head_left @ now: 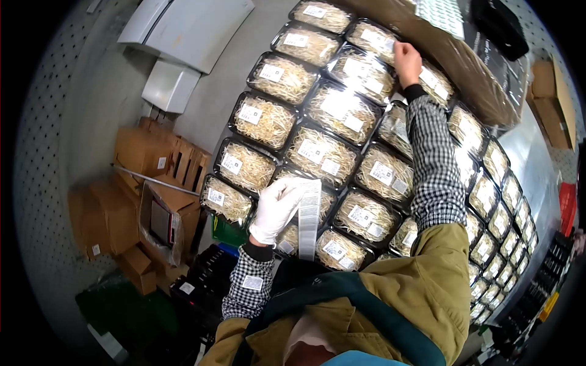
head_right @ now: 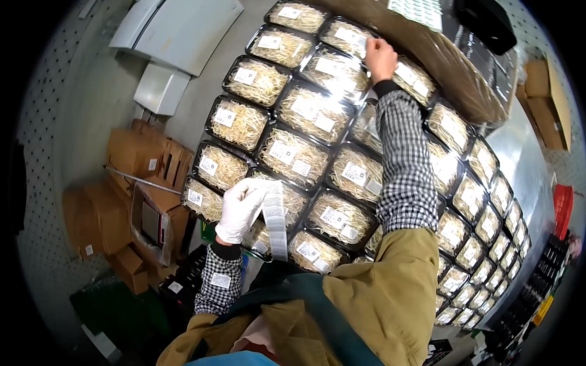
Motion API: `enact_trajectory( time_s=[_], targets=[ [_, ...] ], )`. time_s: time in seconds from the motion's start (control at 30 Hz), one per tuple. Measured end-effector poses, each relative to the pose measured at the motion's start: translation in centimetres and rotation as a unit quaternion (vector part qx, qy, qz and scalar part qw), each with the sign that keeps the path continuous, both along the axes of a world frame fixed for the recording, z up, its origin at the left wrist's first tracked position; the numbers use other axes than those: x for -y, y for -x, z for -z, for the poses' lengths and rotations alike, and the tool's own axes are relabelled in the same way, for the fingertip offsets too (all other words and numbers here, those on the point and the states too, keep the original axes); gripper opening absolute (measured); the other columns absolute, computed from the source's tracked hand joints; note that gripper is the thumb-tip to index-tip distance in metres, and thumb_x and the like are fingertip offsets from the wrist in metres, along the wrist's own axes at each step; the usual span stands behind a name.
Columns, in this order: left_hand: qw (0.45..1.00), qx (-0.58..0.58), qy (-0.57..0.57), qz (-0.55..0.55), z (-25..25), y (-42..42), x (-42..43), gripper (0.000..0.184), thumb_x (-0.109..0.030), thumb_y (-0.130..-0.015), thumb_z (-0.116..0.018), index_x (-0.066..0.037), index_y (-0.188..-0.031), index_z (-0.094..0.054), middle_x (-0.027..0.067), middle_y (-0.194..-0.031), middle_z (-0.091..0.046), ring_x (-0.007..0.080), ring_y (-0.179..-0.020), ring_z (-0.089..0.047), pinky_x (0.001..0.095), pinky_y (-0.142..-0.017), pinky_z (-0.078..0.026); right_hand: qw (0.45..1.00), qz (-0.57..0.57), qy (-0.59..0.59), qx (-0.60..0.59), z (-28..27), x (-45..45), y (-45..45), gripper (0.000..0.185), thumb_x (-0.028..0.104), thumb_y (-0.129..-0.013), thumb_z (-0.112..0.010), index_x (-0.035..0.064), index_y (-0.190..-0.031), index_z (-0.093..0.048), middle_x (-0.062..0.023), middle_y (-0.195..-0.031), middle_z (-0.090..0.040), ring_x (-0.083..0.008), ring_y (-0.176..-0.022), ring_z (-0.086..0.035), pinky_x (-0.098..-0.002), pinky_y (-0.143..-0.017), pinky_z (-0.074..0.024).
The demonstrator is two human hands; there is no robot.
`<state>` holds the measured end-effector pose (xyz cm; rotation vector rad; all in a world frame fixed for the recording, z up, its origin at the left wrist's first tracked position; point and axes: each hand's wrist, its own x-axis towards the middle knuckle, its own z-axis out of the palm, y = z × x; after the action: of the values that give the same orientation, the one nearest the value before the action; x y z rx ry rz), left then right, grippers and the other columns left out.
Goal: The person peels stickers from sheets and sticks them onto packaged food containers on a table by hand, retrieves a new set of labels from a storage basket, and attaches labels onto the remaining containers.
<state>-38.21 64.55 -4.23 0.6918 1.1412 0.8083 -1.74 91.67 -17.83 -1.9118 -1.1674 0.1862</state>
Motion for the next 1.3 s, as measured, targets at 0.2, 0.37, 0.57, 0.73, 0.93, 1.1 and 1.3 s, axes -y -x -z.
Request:
enact_trajectory(
  time_s=[0.2,0.37,0.57,0.73,0.93,1.1,1.3],
  targets=[
    [0.997,-0.033,0.017,-0.061,-1.1,2.4,0.5,0.027,0.003,-0.087,-0.058,0.005,-0.114,-0.058,0.0092,-0.1,-0.067,0.0135,-0.093,-0.064,0.0262,-0.083,-0.051,0.987,0.034,0.101,0.121,2.4,-2.6,-0.8,0.037,0.043,-0.089,-0.049,0.0152,-0.102,-0.07,-0.0131,-0.109,-0.066,-0.0374,-0.103,-0.056,-0.0496,-0.087,-0.039],
    [0.993,-0.112,-0.038,-0.024,-0.4,3.8,0.5,0.022,0.0,-0.088,-0.057,0.002,-0.111,-0.059,0.0062,-0.101,-0.066,0.0075,-0.087,-0.057,0.0214,-0.079,-0.045,0.922,0.062,0.118,0.364,3.0,-1.6,-0.8,0.051,0.062,-0.079,-0.058,0.0143,-0.096,-0.067,-0.0116,-0.093,-0.067,-0.0319,-0.093,-0.061,-0.0528,-0.075,-0.0438],
    [0.994,-0.03,-0.043,-0.092,0.0,5.0,1.2,0.031,-0.002,-0.092,-0.054,0.008,-0.121,-0.053,0.0132,-0.111,-0.063,0.0155,-0.101,-0.061,0.0268,-0.092,-0.046,0.938,0.068,0.076,0.332,3.1,-1.5,-0.5,0.038,0.037,-0.085,-0.055,0.018,-0.118,-0.059,-0.0114,-0.106,-0.064,-0.0341,-0.103,-0.059,-0.0542,-0.076,-0.0459],
    [0.983,-0.14,-0.093,-0.075,0.6,6.4,3.3,0.017,-0.009,-0.093,-0.056,0.003,-0.105,-0.06,0.0071,-0.093,-0.066,0.0112,-0.084,-0.061,0.0244,-0.076,-0.048,0.838,-0.482,0.145,-0.211,-6.3,14.2,15.2,0.03,0.028,-0.095,-0.055,0.0035,-0.108,-0.067,-0.0079,-0.103,-0.07,-0.0134,-0.093,-0.064,-0.0287,-0.081,-0.0503],
    [0.953,-0.245,-0.179,-0.015,1.6,8.4,7.0,0.013,-0.014,-0.093,-0.06,-0.001,-0.091,-0.06,0.0022,-0.076,-0.061,0.0071,-0.069,-0.052,0.0263,-0.062,-0.045,0.7,-0.493,0.306,-0.416,-14.2,27.9,25.7,0.021,0.02,-0.09,-0.065,-0.0007,-0.093,-0.066,0.0013,-0.082,-0.062,-0.0039,-0.076,-0.053,-0.0204,-0.069,-0.0436],
    [0.993,0.083,-0.038,0.076,2.3,12.2,11.9,0.013,-0.006,-0.09,-0.061,0.001,-0.1,-0.063,0.0024,-0.089,-0.065,0.0078,-0.08,-0.059,0.0215,-0.071,-0.048,0.765,-0.42,0.301,-0.384,-13.1,32.0,28.1,0.016,0.014,-0.089,-0.065,-0.0015,-0.087,-0.068,0.0026,-0.075,-0.063,-0.0024,-0.068,-0.051,-0.0188,-0.061,-0.0398],
    [0.992,0.009,0.018,-0.127,-0.3,29.7,22.0,0.011,-0.011,-0.088,-0.056,-0.001,-0.091,-0.061,0.0058,-0.091,-0.063,0.0125,-0.082,-0.06,0.0251,-0.077,-0.048,0.936,-0.323,0.117,-0.074,-4.0,35.7,41.7,0.023,0.031,-0.084,-0.064,0.0084,-0.082,-0.072,-0.0107,-0.08,-0.068,-0.0325,-0.076,-0.062,-0.0393,-0.066,-0.0459]
  ],
)
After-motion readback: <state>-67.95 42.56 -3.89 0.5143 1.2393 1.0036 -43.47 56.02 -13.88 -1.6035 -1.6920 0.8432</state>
